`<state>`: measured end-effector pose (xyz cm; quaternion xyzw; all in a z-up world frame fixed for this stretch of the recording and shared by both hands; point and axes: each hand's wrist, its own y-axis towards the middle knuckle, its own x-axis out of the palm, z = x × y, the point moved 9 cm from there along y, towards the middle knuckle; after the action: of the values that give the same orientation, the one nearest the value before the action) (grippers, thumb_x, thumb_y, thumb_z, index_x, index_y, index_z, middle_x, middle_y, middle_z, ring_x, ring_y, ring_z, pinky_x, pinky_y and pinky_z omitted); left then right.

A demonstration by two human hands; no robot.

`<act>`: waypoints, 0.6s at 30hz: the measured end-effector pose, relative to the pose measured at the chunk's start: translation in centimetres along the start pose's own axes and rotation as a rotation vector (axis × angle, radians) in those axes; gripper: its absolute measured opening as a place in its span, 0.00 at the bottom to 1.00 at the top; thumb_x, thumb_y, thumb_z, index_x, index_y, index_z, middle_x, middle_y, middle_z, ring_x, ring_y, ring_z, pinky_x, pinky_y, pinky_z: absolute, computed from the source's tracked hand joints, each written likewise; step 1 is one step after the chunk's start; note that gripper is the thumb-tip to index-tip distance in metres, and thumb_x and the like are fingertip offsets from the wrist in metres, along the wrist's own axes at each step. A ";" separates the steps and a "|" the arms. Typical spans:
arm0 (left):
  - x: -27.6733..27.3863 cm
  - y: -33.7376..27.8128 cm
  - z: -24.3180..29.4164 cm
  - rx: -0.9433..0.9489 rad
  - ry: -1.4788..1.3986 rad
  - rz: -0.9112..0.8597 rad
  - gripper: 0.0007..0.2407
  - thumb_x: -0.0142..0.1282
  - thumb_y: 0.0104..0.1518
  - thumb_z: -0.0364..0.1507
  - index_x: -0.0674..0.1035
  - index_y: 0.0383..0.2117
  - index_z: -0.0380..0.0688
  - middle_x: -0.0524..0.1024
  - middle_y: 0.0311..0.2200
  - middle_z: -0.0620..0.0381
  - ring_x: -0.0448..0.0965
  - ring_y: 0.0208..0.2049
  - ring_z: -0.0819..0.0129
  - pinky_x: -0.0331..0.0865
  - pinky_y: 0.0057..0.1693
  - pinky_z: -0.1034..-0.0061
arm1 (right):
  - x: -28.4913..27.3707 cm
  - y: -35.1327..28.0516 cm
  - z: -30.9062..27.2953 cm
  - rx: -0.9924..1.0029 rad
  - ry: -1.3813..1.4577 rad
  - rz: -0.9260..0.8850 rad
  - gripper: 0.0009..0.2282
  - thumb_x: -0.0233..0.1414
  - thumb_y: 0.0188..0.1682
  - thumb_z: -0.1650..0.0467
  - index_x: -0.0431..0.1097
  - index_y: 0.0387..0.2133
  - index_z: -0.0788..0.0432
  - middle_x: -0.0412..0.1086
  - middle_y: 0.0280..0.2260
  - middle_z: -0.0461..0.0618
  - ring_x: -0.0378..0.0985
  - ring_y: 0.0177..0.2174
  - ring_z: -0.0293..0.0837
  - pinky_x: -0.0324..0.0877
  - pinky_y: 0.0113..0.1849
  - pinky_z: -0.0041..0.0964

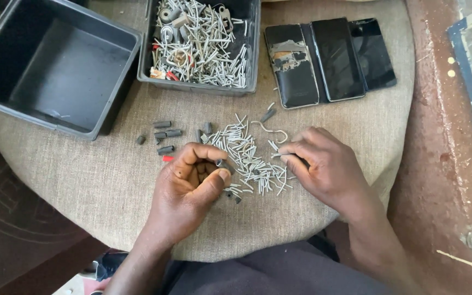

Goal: Assembling small metal clips by manually attaching black plastic sleeves to them.

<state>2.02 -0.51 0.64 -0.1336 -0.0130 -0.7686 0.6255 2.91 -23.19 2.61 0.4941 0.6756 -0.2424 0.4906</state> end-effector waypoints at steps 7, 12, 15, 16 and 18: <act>0.7 -0.1 -2.0 -0.067 -0.127 -0.018 0.13 0.62 0.61 0.21 0.80 0.52 0.40 0.80 0.34 0.56 0.79 0.34 0.73 0.77 0.37 0.80 | 0.9 0.8 0.0 0.124 -0.153 -0.131 0.06 0.56 0.54 0.65 0.80 0.37 0.50 0.72 0.34 0.40 0.74 0.37 0.43 0.70 0.29 0.42; 1.2 -0.1 -2.4 -0.065 -0.202 -0.002 0.14 0.59 0.62 0.20 0.79 0.54 0.31 0.83 0.33 0.48 0.87 0.34 0.66 0.80 0.33 0.82 | 1.6 1.1 1.1 0.283 -0.132 -0.218 0.05 0.54 0.48 0.63 0.74 0.29 0.47 0.71 0.33 0.39 0.73 0.35 0.42 0.69 0.31 0.45; 1.2 0.1 -3.0 -0.092 -0.248 -0.003 0.14 0.60 0.62 0.22 0.80 0.54 0.32 0.82 0.34 0.47 0.88 0.35 0.63 0.81 0.33 0.79 | -1.2 1.0 -2.4 0.110 0.072 -0.022 0.01 0.56 0.43 0.69 0.73 0.28 0.51 0.72 0.31 0.38 0.73 0.30 0.39 0.67 0.28 0.38; 1.1 0.1 -2.9 -0.097 -0.244 -0.006 0.14 0.60 0.62 0.22 0.80 0.54 0.32 0.82 0.34 0.47 0.88 0.35 0.63 0.81 0.33 0.79 | -1.3 1.1 -3.0 0.116 0.076 -0.021 0.01 0.56 0.43 0.69 0.73 0.28 0.51 0.72 0.31 0.38 0.73 0.30 0.39 0.67 0.28 0.38; 1.1 0.3 -3.3 -0.135 -0.257 0.025 0.15 0.60 0.61 0.22 0.81 0.54 0.31 0.82 0.34 0.46 0.89 0.34 0.59 0.84 0.34 0.75 | -2.0 1.1 -4.7 0.053 0.190 0.008 0.03 0.58 0.46 0.69 0.73 0.30 0.53 0.72 0.32 0.41 0.71 0.26 0.37 0.68 0.27 0.32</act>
<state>1.51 -2.29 -2.33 -0.2725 -0.0397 -0.7366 0.6178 2.01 -19.79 6.45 0.5304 0.7105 -0.2103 0.4118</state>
